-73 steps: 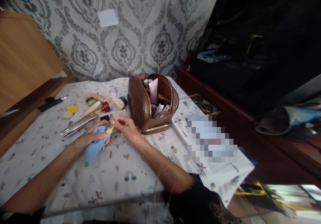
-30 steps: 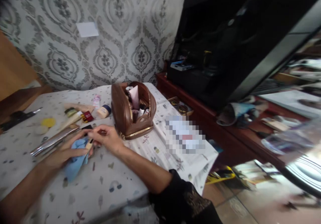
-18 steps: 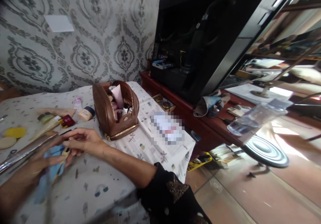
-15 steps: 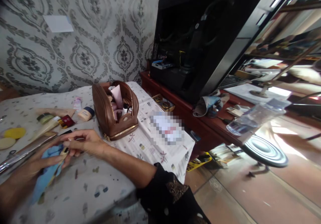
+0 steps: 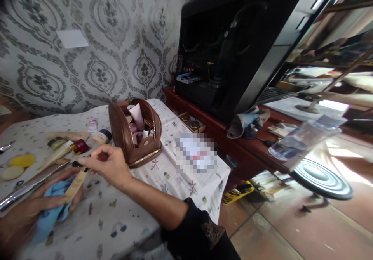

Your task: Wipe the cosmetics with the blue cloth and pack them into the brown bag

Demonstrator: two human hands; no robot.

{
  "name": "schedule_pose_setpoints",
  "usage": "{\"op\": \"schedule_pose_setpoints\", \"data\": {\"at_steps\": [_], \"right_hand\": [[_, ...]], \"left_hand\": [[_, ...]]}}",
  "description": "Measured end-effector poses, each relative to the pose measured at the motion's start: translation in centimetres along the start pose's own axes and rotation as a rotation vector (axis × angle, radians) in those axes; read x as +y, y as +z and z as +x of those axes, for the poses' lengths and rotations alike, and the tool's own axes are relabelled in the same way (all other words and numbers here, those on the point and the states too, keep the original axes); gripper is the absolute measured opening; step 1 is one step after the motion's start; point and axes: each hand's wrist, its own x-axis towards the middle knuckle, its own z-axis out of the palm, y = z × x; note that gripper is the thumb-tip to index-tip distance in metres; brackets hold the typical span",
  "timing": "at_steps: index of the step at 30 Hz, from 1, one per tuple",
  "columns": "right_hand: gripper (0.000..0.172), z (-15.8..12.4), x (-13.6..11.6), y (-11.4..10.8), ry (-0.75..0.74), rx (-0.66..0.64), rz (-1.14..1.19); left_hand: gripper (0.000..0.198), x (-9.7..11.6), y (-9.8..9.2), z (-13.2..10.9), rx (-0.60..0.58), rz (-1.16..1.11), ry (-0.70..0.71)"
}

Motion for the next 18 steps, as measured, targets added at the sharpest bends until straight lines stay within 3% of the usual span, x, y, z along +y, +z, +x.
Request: {"op": "schedule_pose_setpoints", "data": {"at_steps": [3,8,18], "right_hand": [[0.053,-1.0,-0.9,-0.8,-0.002,-0.002,0.007],[0.044,-4.0,-2.1,-3.4,-0.022,-0.035,-0.052],[0.011,-8.9,-5.7,-8.3,-0.352,-0.042,-0.617]], "left_hand": [[0.083,0.3,1.0,0.0,0.031,-0.026,-0.011],[0.069,1.0,3.4,0.7,0.179,-0.011,-0.029],[0.054,3.4,8.7,3.5,0.413,0.093,0.088]]}}
